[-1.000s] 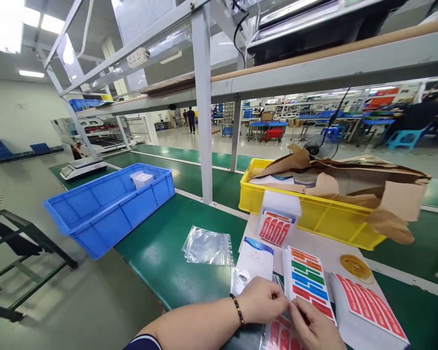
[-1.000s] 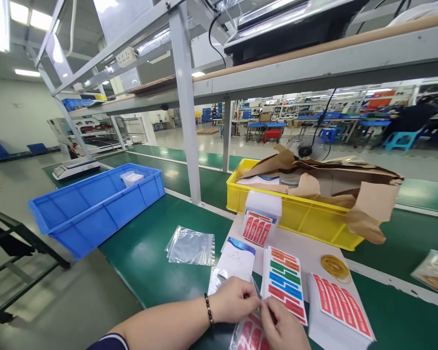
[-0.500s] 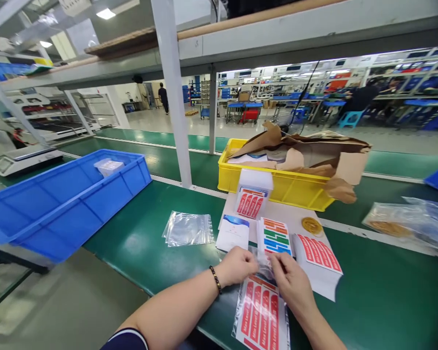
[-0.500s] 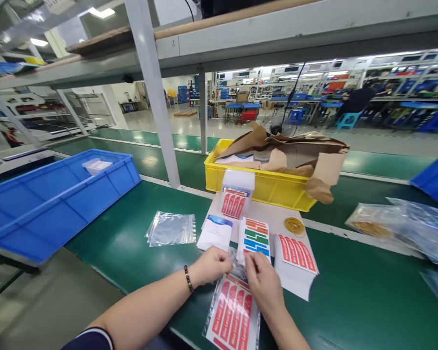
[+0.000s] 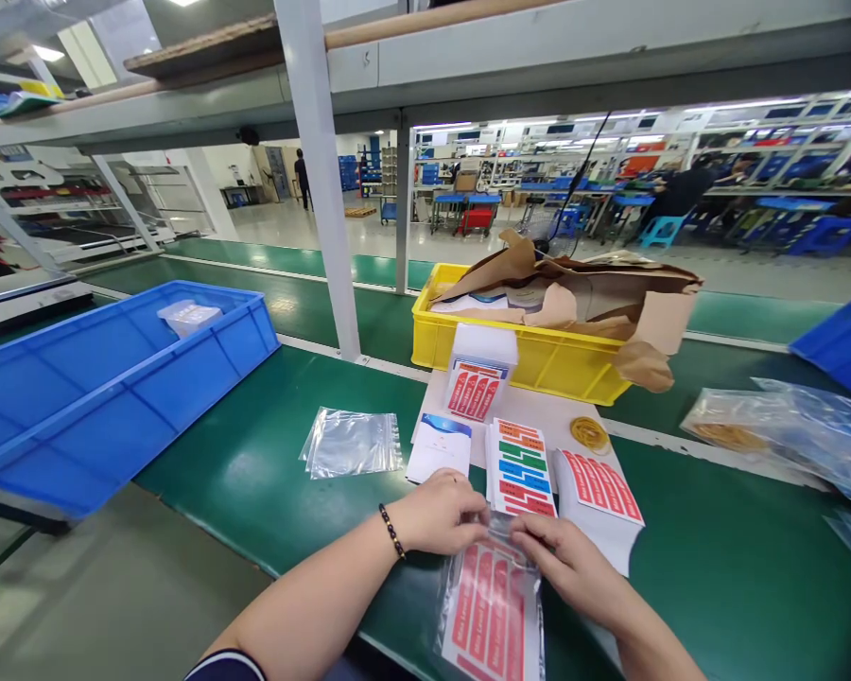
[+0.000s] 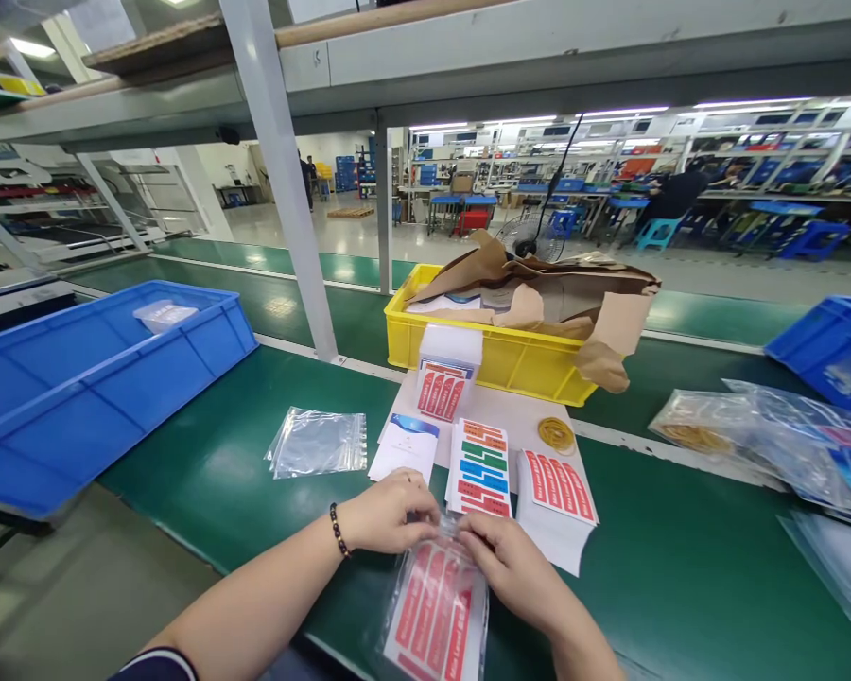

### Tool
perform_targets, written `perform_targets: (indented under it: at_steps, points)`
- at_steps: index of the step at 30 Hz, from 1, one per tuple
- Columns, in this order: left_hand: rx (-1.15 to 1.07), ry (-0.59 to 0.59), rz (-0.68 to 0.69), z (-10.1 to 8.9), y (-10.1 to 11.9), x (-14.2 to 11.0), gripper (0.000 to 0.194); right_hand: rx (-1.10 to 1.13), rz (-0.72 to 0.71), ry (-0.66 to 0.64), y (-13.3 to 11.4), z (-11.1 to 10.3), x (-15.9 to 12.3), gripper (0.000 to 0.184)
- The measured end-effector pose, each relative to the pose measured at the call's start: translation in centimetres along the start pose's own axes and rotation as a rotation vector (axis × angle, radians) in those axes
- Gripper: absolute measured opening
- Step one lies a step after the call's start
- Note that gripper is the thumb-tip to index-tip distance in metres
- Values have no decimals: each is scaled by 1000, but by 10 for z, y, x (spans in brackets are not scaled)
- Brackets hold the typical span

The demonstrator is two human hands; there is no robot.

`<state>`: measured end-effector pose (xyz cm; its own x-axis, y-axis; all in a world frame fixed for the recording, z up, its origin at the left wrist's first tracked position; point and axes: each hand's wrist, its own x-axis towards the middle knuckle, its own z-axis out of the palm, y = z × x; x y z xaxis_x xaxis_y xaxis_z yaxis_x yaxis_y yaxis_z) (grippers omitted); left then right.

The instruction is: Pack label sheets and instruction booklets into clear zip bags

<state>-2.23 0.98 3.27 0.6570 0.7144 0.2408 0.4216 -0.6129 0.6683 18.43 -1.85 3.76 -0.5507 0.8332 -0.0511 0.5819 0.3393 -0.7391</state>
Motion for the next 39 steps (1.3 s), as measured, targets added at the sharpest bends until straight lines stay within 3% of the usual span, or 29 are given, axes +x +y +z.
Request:
perform_targets:
  at_steps: [4,8,10,12,14,17,19,21,23,26,28,30,32,35,37,39]
  points:
    - [50,-127,-113,-3,-5,-2,17,33,32,-99,-2,-18,-8,29]
    - [-130,-349,-116,1,-4,-3,17,8,-61,143,-4,-12,6,25]
    - [-199,-505,-68,8,-2,-4,16,-119,-102,268,-7,1,23,21]
    - [-242,-653,-21,17,-2,-4,16,-285,-169,302,-9,17,43,19]
    - [-299,-759,-6,25,-4,-5,15,-439,-212,279,-12,30,65,29]
    - [-395,-815,7,31,-8,-4,14,-577,-180,172,-14,42,89,60]
    - [-428,-802,23,32,-10,-3,12,-608,-162,90,-16,46,98,67]
    - [-449,-787,25,31,-10,-1,12,-635,-190,51,-19,48,100,63]
    - [-483,-794,-9,30,-8,1,9,-694,-242,55,-22,51,100,52]
    - [-592,-798,-90,27,-4,2,10,-774,-291,70,-23,53,100,19]
    - [-677,-762,-124,24,-2,0,17,-789,-295,87,-19,49,101,13]
    - [-759,-679,-152,22,-3,-3,26,-792,-280,136,-13,38,101,20]
    - [-873,-525,-202,20,-7,-4,40,-784,-253,272,-8,21,95,26]
    - [-1203,-278,-363,17,-17,0,77,-677,-272,510,-8,-4,72,26]
    - [-1443,-209,-505,16,-22,4,95,-553,-333,504,-15,-16,47,24]
    - [-1590,-200,-616,17,-24,8,86,-442,-374,343,-26,-22,21,23]
